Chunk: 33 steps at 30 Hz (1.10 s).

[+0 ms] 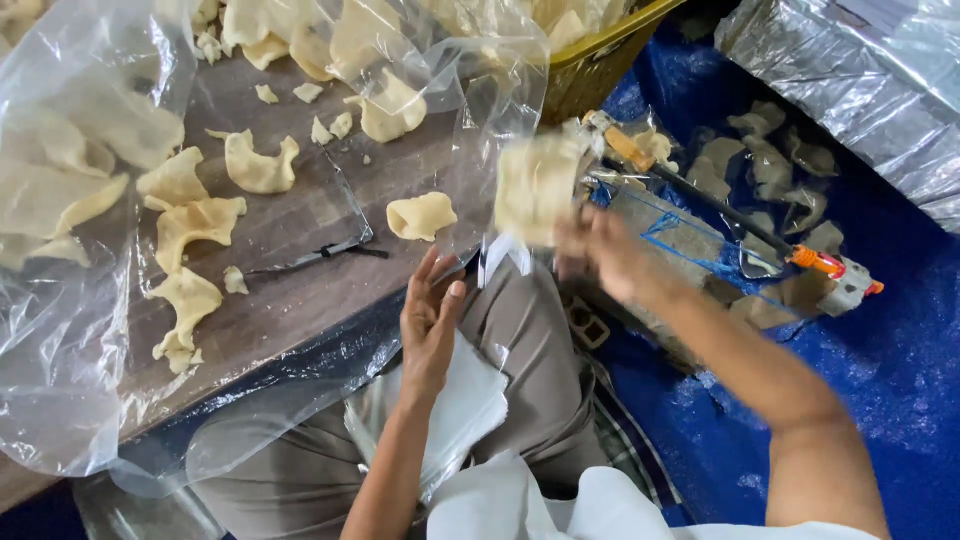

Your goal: Manually filling small plastic bags with food pieces and sealing them with a heat sealer.

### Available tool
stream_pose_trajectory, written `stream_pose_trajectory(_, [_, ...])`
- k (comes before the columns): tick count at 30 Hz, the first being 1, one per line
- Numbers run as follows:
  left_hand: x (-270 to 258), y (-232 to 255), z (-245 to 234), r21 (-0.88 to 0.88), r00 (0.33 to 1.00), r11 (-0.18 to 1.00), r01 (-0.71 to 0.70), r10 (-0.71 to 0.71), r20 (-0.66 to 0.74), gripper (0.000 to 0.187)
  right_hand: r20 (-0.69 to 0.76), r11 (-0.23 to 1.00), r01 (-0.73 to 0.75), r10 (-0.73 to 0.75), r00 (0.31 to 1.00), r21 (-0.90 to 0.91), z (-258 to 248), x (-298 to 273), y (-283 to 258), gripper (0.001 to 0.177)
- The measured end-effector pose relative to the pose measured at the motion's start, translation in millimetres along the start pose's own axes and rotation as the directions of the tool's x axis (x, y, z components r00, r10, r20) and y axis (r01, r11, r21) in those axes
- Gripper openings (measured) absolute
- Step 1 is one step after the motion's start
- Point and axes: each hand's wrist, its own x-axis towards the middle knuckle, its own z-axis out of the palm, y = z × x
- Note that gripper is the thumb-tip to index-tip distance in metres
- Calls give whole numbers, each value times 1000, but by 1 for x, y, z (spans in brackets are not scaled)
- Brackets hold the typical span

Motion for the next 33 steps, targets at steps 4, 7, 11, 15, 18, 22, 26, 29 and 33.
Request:
stream_pose_trajectory(4, [3,-10,-13,0,999,1000,7,-7,-40,55,-150,999,6,-14,989,-50,6,89,-108,24])
stream_pose_trajectory(7, [4,-21,-24,-144,999,989,-29,35,37,35,-23,856,50,-44,999,514,-28,186,-127,62])
stream_pose_trajectory(11, [1,-16,-36,-202,998,978,56,-49,37,48,-15,918,199,-207,978,344,5,197,-125,62])
stream_pose_trajectory(15, [1,-26,-50,-90,992,994,-68,57,-114,38,-53,902,254,-289,956,-349,93,74,-68,28])
stream_pose_trajectory(18, [0,-28,-63,-156,979,983,-97,66,-193,32,347,846,204,-24,937,-492,78,25,38,20])
stream_pose_trajectory(22, [-14,-28,-76,-177,963,978,-112,63,-262,29,383,555,296,46,922,-778,76,-26,148,32])
stream_pose_trajectory(26, [-25,-28,-85,-221,958,963,-157,95,-269,29,292,259,334,-187,938,-906,99,-54,191,53])
stream_pose_trajectory(29, [-38,-25,-91,-218,956,965,-147,82,-282,27,220,328,276,-197,955,-903,114,-59,189,58])
stream_pose_trajectory(33, [-51,-31,-102,-218,948,966,-137,64,-311,26,217,317,261,-165,962,-912,119,-59,186,62])
